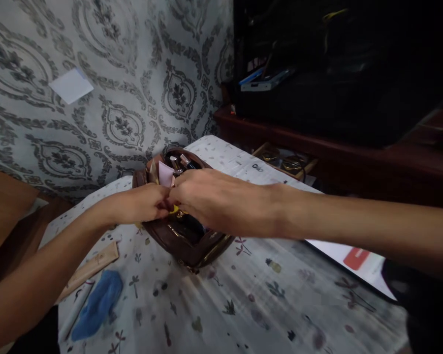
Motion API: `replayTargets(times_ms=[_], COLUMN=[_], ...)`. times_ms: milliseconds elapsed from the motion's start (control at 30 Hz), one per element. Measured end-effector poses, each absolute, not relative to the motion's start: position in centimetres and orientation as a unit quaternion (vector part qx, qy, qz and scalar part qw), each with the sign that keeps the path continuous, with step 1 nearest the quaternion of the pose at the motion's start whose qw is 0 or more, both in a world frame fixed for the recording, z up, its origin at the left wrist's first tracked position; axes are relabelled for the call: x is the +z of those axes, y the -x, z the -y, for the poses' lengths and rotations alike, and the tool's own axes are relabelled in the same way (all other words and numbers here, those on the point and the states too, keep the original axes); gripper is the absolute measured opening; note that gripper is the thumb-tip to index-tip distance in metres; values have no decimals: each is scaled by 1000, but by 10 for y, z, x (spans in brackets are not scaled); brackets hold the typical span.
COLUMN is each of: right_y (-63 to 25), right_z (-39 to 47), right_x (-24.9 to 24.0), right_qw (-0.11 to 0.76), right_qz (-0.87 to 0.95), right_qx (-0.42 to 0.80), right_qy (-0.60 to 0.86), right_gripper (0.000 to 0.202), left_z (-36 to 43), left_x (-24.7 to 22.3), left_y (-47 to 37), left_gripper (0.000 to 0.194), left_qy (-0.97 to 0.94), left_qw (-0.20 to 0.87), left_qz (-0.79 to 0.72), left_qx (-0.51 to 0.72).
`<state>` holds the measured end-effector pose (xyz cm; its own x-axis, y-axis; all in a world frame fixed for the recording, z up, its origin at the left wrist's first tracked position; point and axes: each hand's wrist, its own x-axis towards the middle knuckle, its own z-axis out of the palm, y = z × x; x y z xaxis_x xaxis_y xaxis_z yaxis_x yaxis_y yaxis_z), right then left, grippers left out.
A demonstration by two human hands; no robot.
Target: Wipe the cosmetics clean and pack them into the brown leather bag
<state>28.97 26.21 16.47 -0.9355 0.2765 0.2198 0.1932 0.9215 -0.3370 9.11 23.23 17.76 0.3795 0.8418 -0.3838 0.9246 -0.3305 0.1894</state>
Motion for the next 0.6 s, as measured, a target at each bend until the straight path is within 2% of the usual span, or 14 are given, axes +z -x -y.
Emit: replayTargets(times_ms=[100,233,433,600], right_y=[-315,-339,-345,-344], right_z=[-251,-238,-235,-238], right_x=[157,148,133,128], right_qw=[210,214,239,265], right_qz=[950,943,947,946], right_qx=[181,188,167,151], right_qy=[145,170,137,111], right_gripper=[17,23,25,26], left_z=[-212,-182,-165,-165], left_x=[185,190,176,170], left_y=[-96,-95,-86,-88], left_gripper=[24,32,22,21], left_qy=[-806,-817,-854,-858], left_qw=[168,167,115,92], left_qz=[-563,-552,-505,-500], left_qx=[-68,-26,50,74])
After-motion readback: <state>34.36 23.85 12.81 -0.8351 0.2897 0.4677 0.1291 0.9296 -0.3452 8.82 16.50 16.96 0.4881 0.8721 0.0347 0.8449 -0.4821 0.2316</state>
